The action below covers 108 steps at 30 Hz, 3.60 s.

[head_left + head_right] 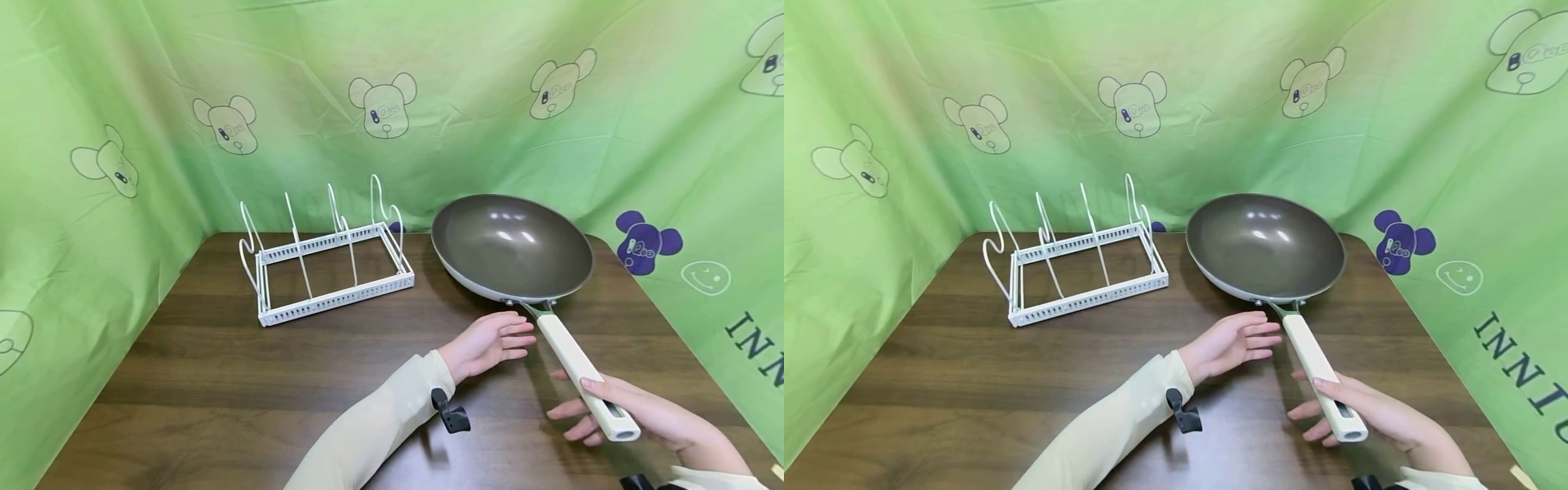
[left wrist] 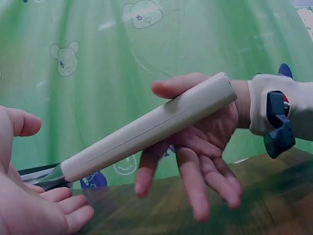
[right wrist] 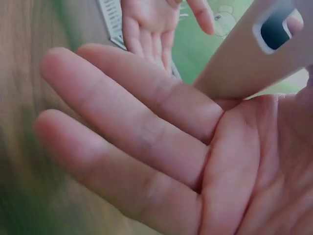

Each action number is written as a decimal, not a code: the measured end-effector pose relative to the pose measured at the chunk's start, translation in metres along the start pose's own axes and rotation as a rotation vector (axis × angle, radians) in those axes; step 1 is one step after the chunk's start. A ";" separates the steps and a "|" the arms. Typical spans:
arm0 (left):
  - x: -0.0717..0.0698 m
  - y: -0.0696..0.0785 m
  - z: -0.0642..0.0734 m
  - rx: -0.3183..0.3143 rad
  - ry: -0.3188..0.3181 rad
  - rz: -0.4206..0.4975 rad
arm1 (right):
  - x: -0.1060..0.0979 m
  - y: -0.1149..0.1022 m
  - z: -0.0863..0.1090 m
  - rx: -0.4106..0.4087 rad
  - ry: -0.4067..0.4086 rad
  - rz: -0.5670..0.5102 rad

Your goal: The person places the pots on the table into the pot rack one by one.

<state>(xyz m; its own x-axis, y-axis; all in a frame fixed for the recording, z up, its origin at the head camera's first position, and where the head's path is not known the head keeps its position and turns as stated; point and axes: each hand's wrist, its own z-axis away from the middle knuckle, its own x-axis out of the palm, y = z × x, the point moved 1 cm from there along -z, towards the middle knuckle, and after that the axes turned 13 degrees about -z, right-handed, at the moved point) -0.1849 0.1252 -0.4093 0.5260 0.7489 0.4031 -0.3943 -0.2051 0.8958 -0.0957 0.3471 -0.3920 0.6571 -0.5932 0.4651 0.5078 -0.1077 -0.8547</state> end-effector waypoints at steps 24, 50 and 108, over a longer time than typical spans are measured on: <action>0.022 -0.009 -0.023 -0.111 -0.122 0.063 | 0.018 0.029 -0.027 -0.302 -0.459 -0.520; 0.003 -0.026 -0.025 -0.100 -0.222 0.009 | 0.011 0.062 -0.035 -0.385 -0.403 -0.432; 0.002 0.005 -0.004 0.129 -0.204 -0.229 | 0.036 0.066 -0.069 -0.627 -0.407 -0.150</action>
<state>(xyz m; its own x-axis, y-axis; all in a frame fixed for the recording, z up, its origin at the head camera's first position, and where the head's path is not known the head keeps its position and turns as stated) -0.1890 0.1278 -0.4044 0.7352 0.6459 0.2059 -0.1565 -0.1339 0.9786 -0.0775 0.2636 -0.4477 0.8214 -0.2082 0.5311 0.2767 -0.6688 -0.6900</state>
